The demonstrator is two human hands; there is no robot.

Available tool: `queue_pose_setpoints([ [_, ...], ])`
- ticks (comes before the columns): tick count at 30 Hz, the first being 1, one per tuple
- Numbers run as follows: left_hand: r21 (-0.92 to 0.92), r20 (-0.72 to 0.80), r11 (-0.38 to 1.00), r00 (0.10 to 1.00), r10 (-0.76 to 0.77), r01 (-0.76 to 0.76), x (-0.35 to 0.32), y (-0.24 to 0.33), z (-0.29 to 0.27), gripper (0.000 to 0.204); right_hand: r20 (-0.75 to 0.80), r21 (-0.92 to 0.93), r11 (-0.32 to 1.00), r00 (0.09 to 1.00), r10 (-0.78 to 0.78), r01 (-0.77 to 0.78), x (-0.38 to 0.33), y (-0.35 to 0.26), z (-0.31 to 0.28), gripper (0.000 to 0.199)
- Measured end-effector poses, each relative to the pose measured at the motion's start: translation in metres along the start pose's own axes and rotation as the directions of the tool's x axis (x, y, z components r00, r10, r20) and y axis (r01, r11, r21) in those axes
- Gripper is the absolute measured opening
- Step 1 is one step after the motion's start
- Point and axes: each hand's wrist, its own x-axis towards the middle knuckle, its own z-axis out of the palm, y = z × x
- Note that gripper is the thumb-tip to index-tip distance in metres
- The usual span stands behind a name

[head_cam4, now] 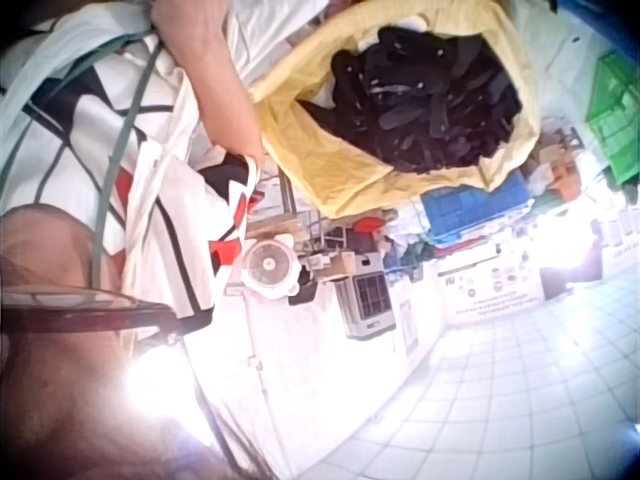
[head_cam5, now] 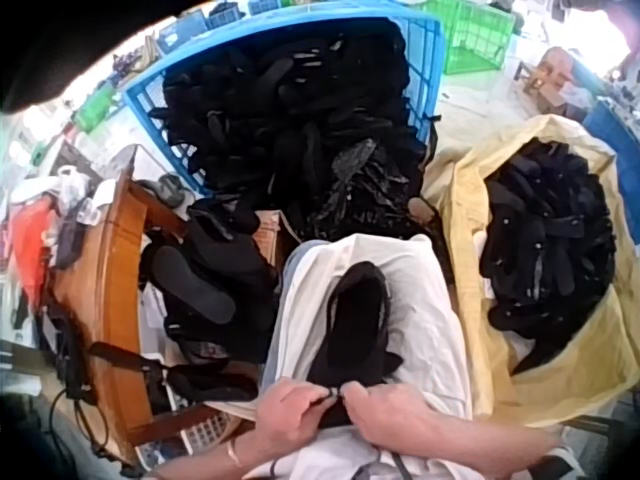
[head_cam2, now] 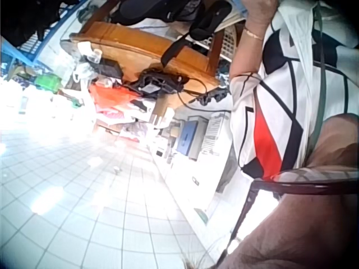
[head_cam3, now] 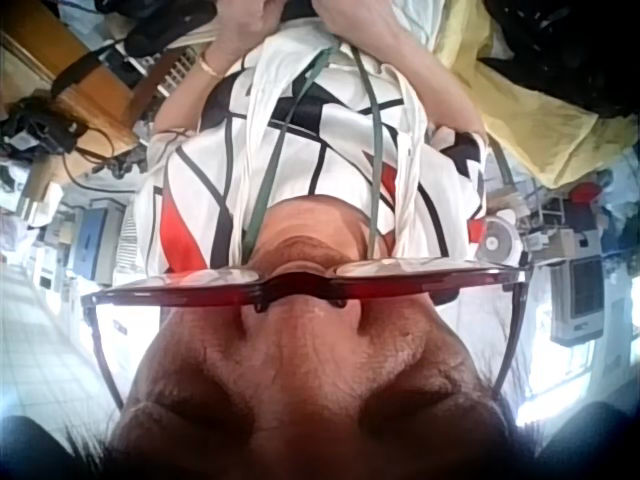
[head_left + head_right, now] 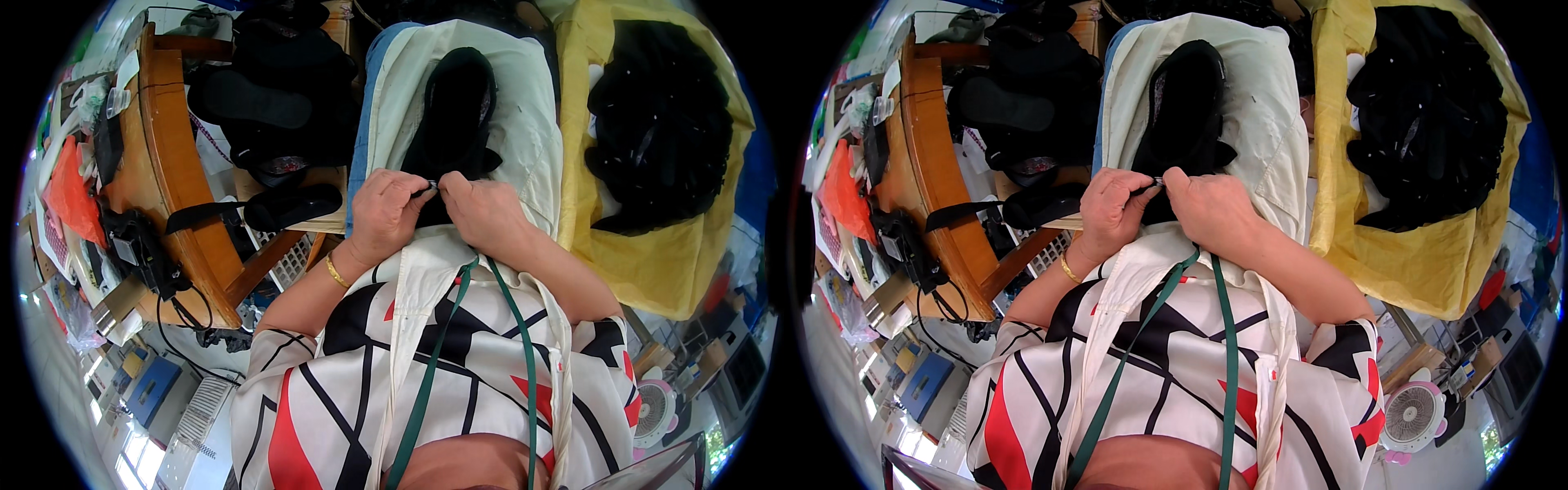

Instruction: The person retrieves a black shoe from a plastic bag and proceeds to sew it using a needle and thread. They repeatedly insert the needle into the shoe's sole and pull the thread through, working on the footwear while seated.

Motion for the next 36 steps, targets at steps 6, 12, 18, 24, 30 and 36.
queue_pose_setpoints([
  [6,0.001,0.0,1.0,1.0,-0.027,0.027,-0.004,0.001,0.0,0.027,-0.042,0.119,0.991,0.997,0.058,-0.052,0.0,-0.001,0.002,0.011],
  [12,-0.026,0.046,0.997,0.996,-0.078,0.079,-0.003,0.001,-0.004,0.032,-0.093,0.364,0.926,0.985,0.144,-0.101,-0.002,0.002,0.004,0.011],
  [18,-0.074,0.114,0.996,0.992,-0.049,0.058,-0.004,-0.002,-0.003,0.033,0.008,0.575,0.797,0.975,0.221,-0.185,0.015,-0.007,-0.011,0.015],
  [24,-0.034,0.15,0.999,0.988,-0.03,0.036,-0.005,-0.005,-0.004,0.035,0.005,0.432,0.893,0.991,0.137,-0.126,0.022,0.002,-0.029,0.015],
  [30,-0.018,0.118,0.999,0.992,0.048,-0.047,-0.001,-0.007,-0.005,0.037,-0.03,0.136,0.982,0.991,-0.127,0.13,0.038,0.001,-0.042,0.01],
  [36,-0.056,0.097,0.995,0.992,0.087,-0.082,0.0,-0.009,-0.004,0.035,0.021,0.017,0.961,0.961,-0.276,0.276,0.046,0.004,-0.035,0.011],
])
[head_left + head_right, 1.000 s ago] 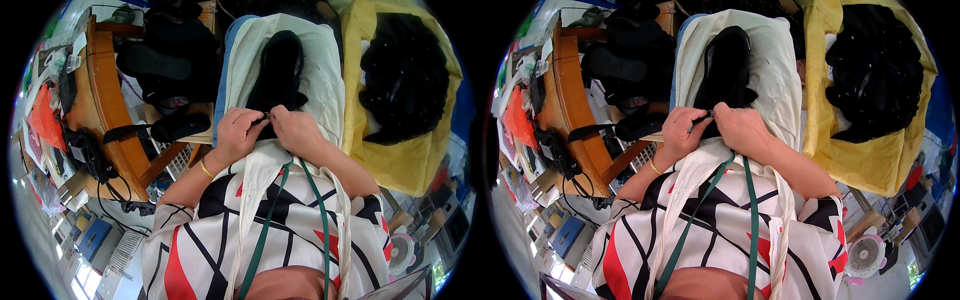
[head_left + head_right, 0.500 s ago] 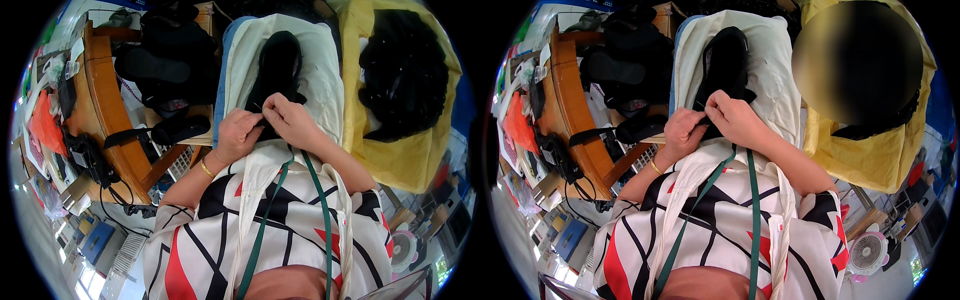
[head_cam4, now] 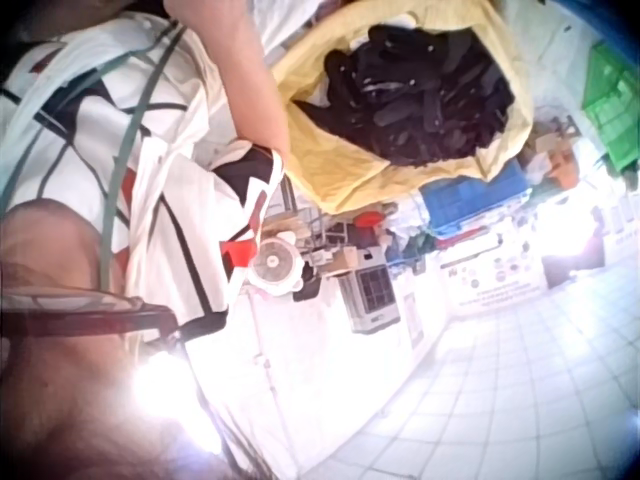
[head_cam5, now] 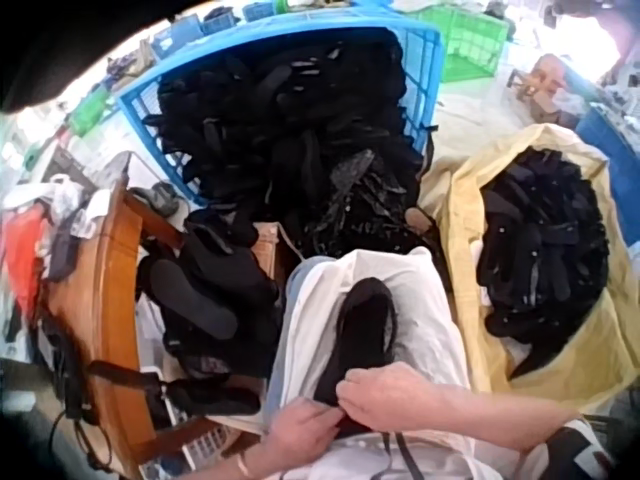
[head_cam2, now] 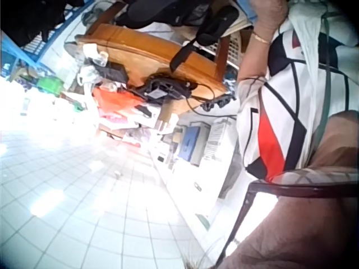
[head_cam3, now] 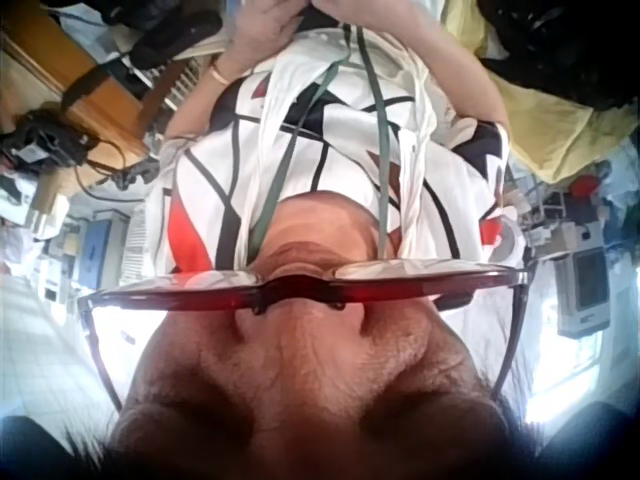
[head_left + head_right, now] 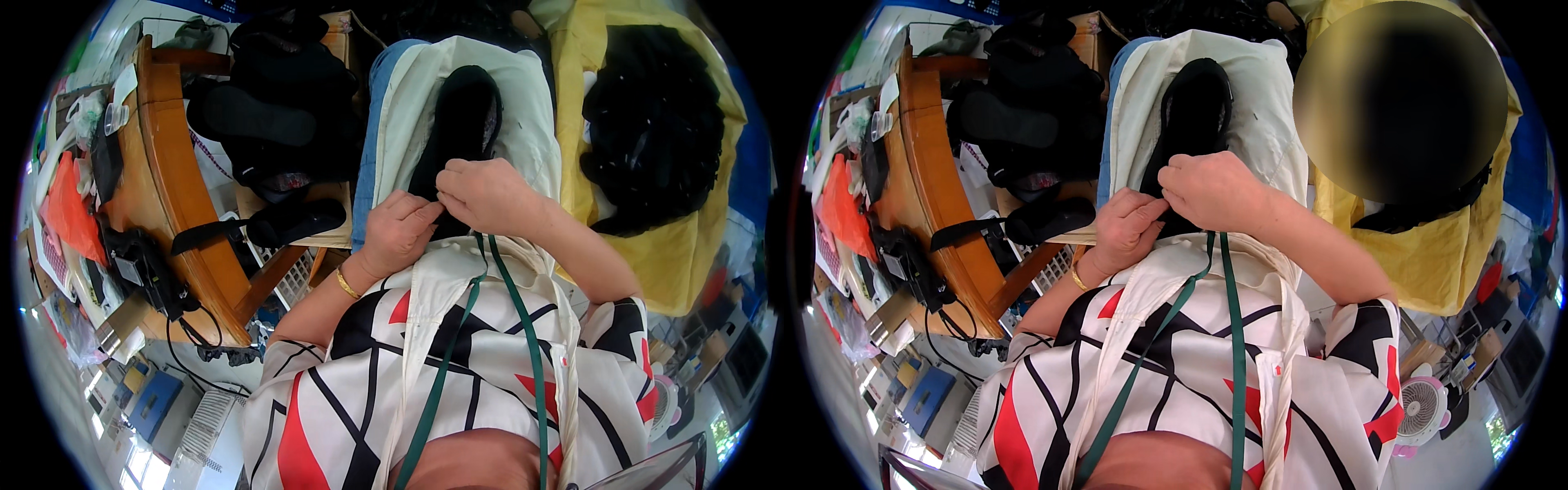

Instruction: The person retrieves a black shoe from a plastic bag and proceeds to sew it using a needle and thread. They repeatedly insert the needle into the shoe's sole and pull the thread through, working on the footwear while seated.

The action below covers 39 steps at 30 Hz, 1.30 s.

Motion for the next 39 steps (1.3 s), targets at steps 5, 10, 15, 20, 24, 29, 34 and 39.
queue_pose_setpoints([
  [5,-0.023,0.012,0.999,0.999,-0.03,0.031,-0.005,-0.011,0.004,0.029,-0.158,0.025,0.993,0.981,-0.111,0.117,0.011,-0.008,0.004,0.007],
  [10,-0.044,0.063,0.998,0.997,-0.05,0.053,-0.004,-0.006,0.001,0.027,-0.149,-0.017,0.995,0.984,-0.101,0.1,0.002,0.001,0.023,0.012],
  [15,-0.1,0.056,0.995,0.998,0.005,0.0,-0.004,-0.009,0.015,0.029,-0.222,0.014,0.99,0.966,-0.136,0.143,0.022,-0.011,0.01,0.013],
  [20,-0.083,0.124,0.976,0.973,-0.192,0.203,0.005,-0.001,0.004,0.03,0.021,0.645,0.671,0.886,0.463,-0.365,0.035,-0.008,-0.012,0.028],
  [24,-0.167,0.143,0.954,0.963,-0.228,0.25,0.002,-0.002,0.002,0.028,0.38,0.791,0.322,0.829,0.409,-0.521,0.032,-0.008,-0.044,0.031],
  [29,-0.175,0.197,0.954,0.958,-0.209,0.244,0.008,0.003,-0.004,0.026,-0.293,0.907,0.401,0.88,0.374,0.131,0.028,0.007,-0.101,0.019],
  [34,-0.223,0.267,0.916,0.925,-0.272,0.334,0.014,0.005,-0.009,0.024,-0.518,0.853,0.288,0.641,0.567,0.435,0.007,0.014,-0.118,0.017],
  [39,-0.313,0.254,0.842,0.893,-0.371,0.439,0.009,0.005,-0.008,0.019,-0.435,0.858,0.466,0.785,0.44,0.215,-0.027,0.033,-0.075,0.014],
])
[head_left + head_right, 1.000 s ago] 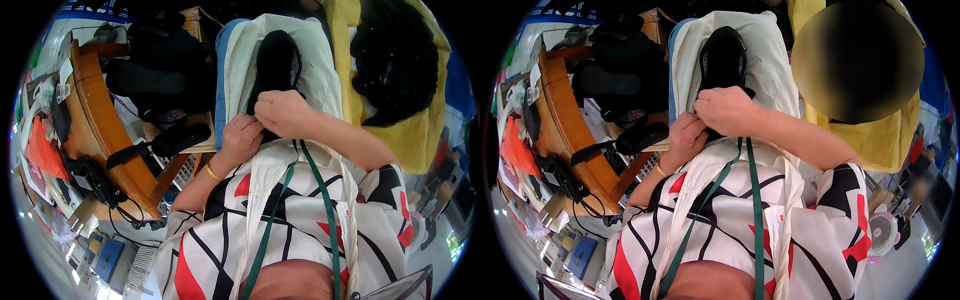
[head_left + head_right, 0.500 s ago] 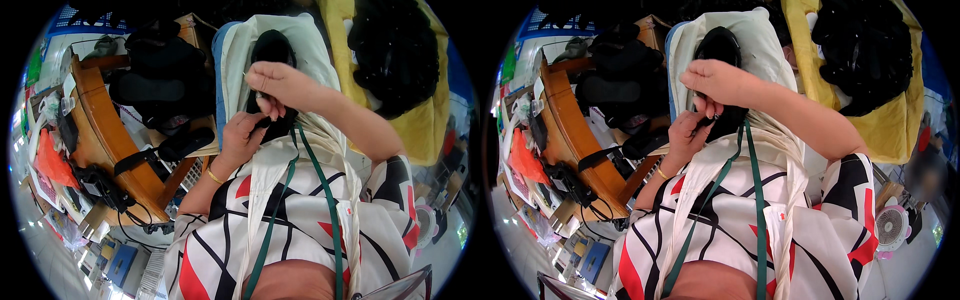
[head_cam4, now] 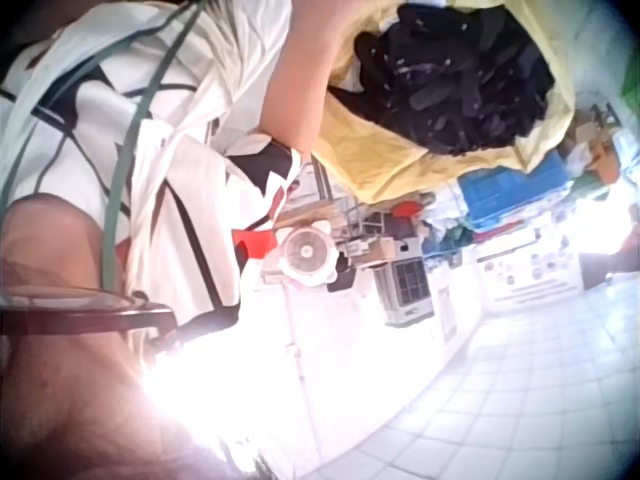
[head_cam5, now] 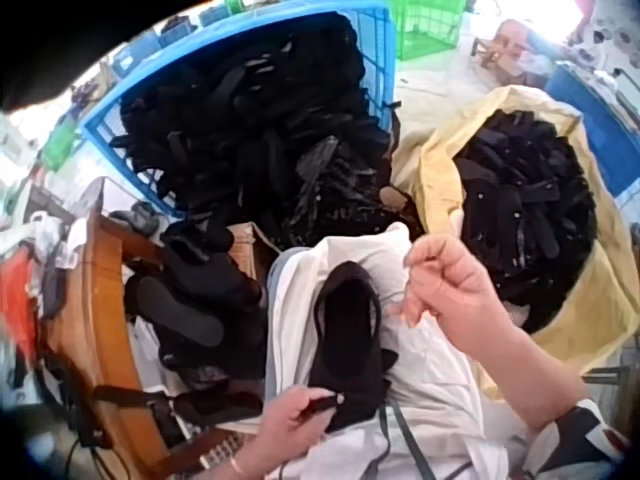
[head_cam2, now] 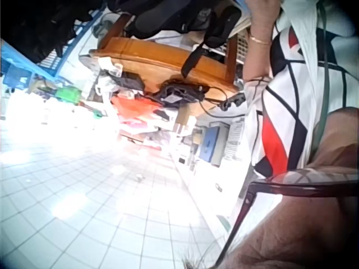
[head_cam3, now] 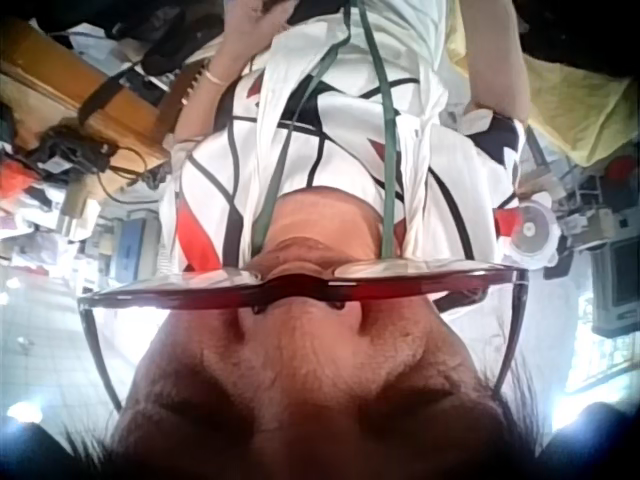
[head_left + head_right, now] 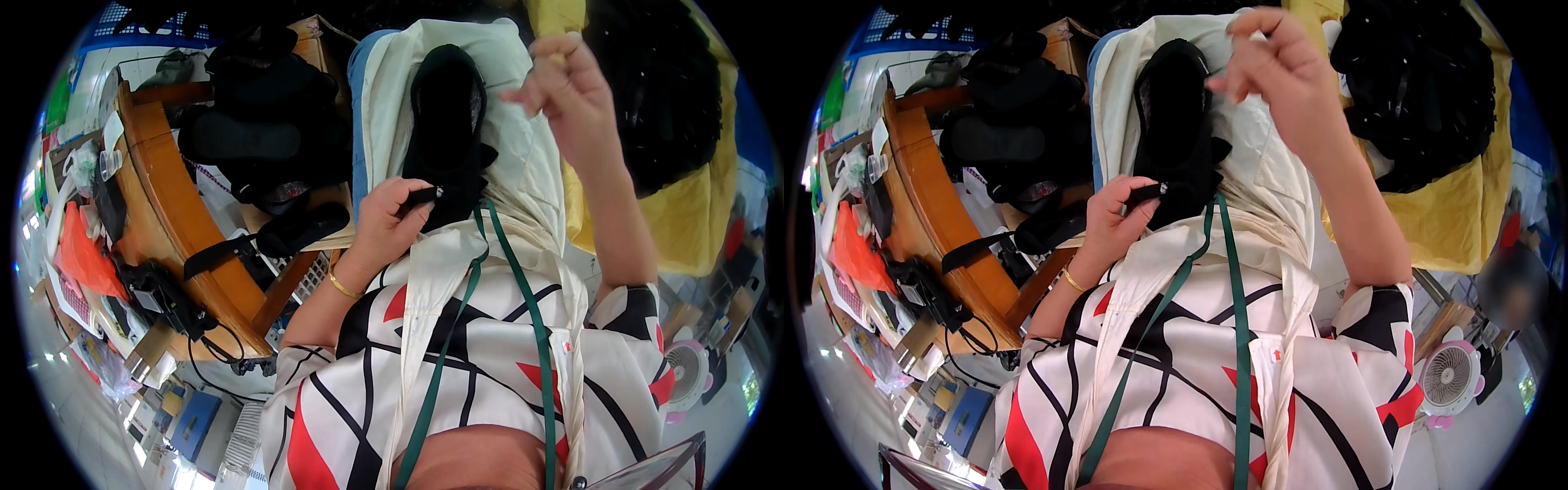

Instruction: The person retrieves a black shoe from a plastic bag and proceeds to sew it using a needle and thread. They repeatedly insert the needle into the shoe's sole and pull the thread through, working on the footwear while seated.

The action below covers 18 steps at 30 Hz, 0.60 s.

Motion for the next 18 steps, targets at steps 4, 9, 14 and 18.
queue_pose_setpoints([
  [4,-0.329,0.043,0.885,0.942,-0.334,0.329,0.001,0.006,-0.002,0.015,0.101,-0.392,0.911,0.978,0.183,-0.13,-0.037,0.02,0.008,0.011],
  [9,-0.465,0.094,0.762,0.881,-0.463,0.45,0.002,0.011,0.0,0.015,0.283,-0.685,0.717,0.954,0.097,0.131,-0.067,0.012,0.043,0.009],
  [14,-0.318,0.024,0.892,0.943,-0.333,0.323,-0.001,0.015,0.007,0.018,0.275,-0.744,0.627,0.961,-0.026,0.23,-0.076,0.038,0.046,0.013],
  [18,-0.327,0.074,0.873,0.931,-0.357,0.361,0.0,0.013,0.005,0.017,0.256,-0.788,0.576,0.967,-0.017,0.219,-0.079,0.046,0.043,0.015],
])
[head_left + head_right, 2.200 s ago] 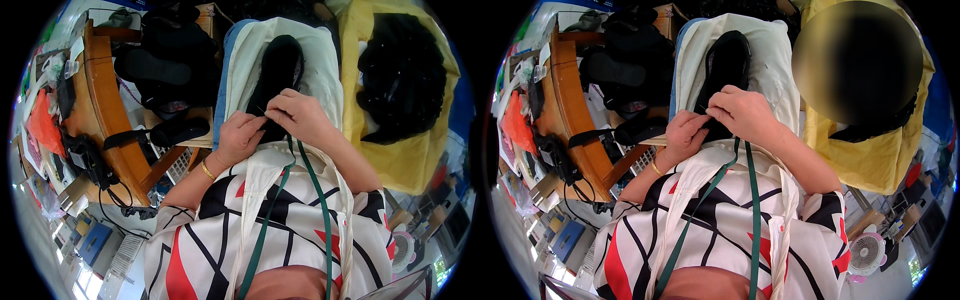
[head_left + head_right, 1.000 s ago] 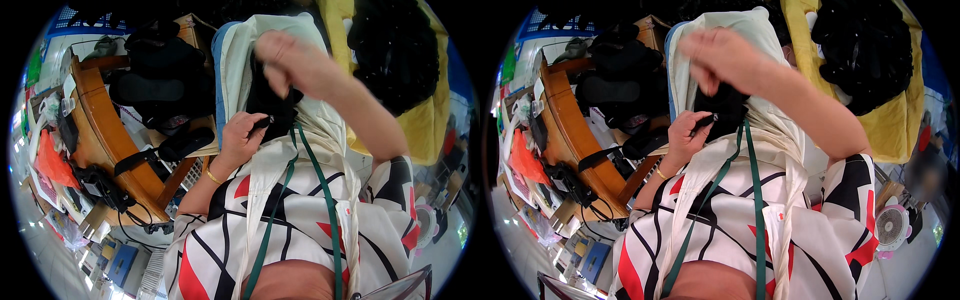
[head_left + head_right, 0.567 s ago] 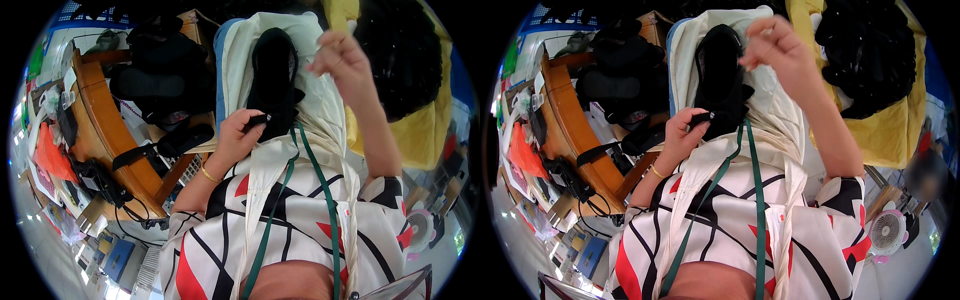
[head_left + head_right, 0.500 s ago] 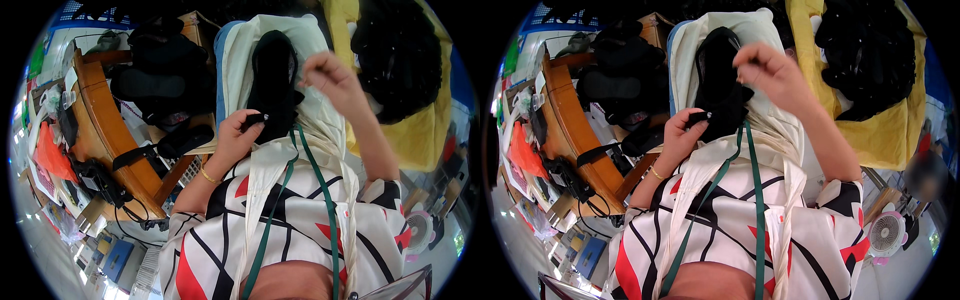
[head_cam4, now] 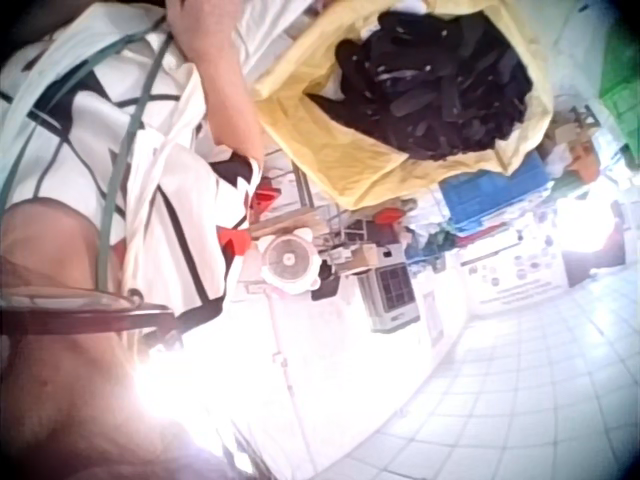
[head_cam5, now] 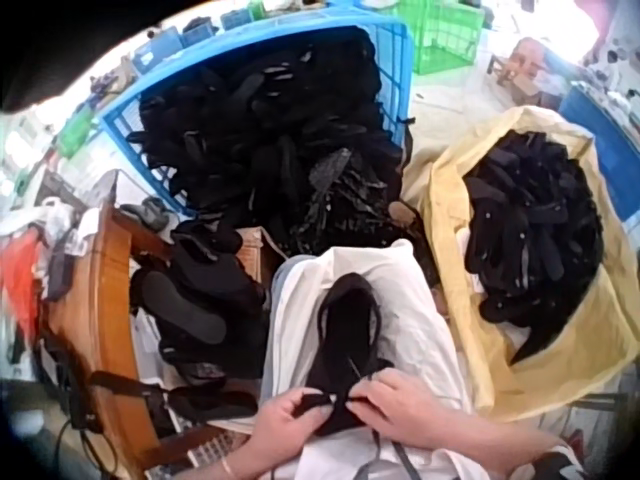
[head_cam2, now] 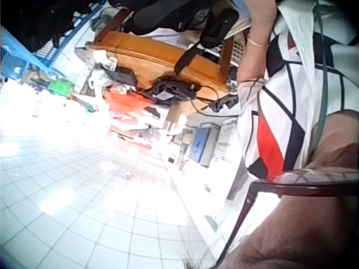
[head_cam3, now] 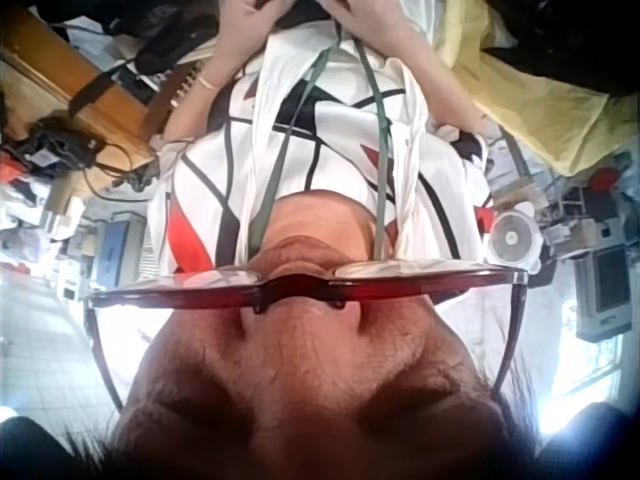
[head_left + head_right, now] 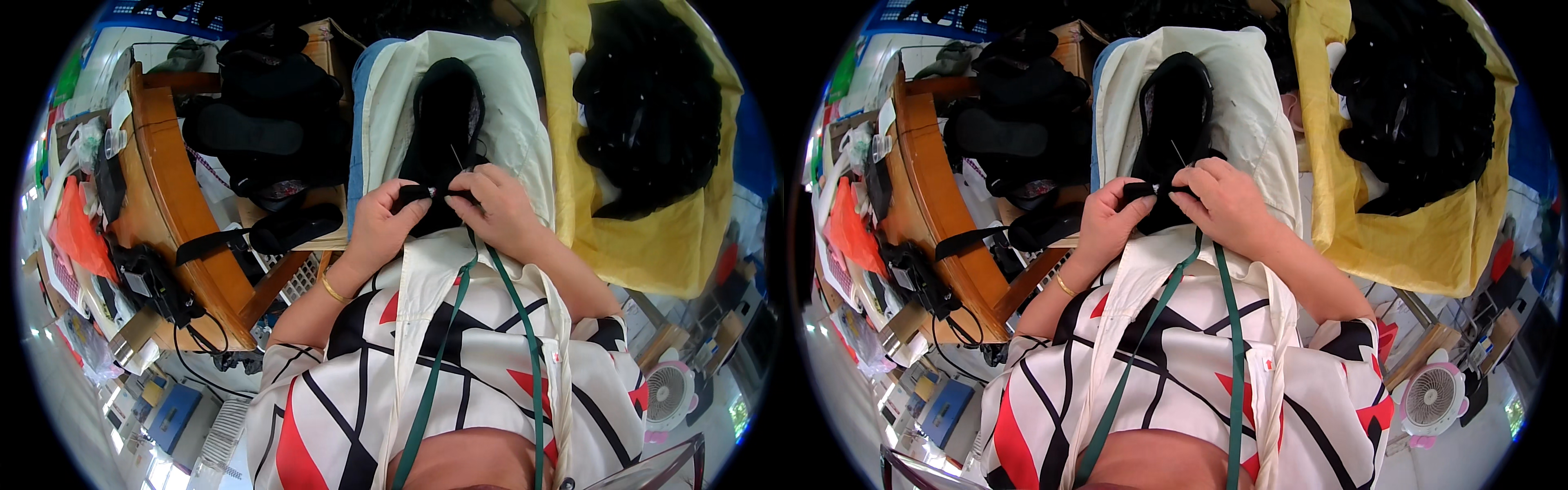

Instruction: The person retrieves a black shoe from a plastic bag and proceeds to sew it using a needle and thread. They repeatedly insert the needle into the shoe's sole and pull the thread through, working on the footwear while seated.

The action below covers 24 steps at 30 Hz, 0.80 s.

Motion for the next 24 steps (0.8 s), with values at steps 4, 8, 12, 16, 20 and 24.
queue_pose_setpoints([
  [4,0.033,0.038,0.998,0.998,0.058,-0.06,0.001,-0.001,0.001,0.016,-0.033,-0.039,0.999,0.999,-0.025,0.024,-0.005,0.009,0.008,0.018],
  [8,0.121,0.036,0.99,0.997,0.067,-0.071,0.003,-0.002,-0.001,0.016,-0.085,-0.08,0.994,0.994,-0.075,0.068,-0.006,0.01,0.011,0.017],
  [12,0.203,-0.028,0.973,0.992,0.121,-0.113,0.001,0.002,0.005,0.012,-0.156,-0.091,0.991,0.981,-0.116,0.102,-0.009,0.003,0.005,0.013],
  [16,0.307,-0.049,0.924,0.966,0.254,-0.227,-0.001,0.006,0.009,0.01,-0.067,-0.144,0.985,0.992,-0.108,0.097,-0.001,-0.004,0.004,0.01],
  [20,0.312,-0.03,0.915,0.96,0.278,-0.256,0.001,0.004,0.007,0.01,-0.034,-0.072,0.994,0.995,-0.091,0.088,-0.005,0.006,0.014,0.01],
  [24,0.282,-0.02,0.925,0.962,0.272,-0.256,0.002,0.002,0.004,0.009,0.111,0.058,0.989,0.985,0.131,-0.138,-0.004,-0.002,0.009,0.007],
])
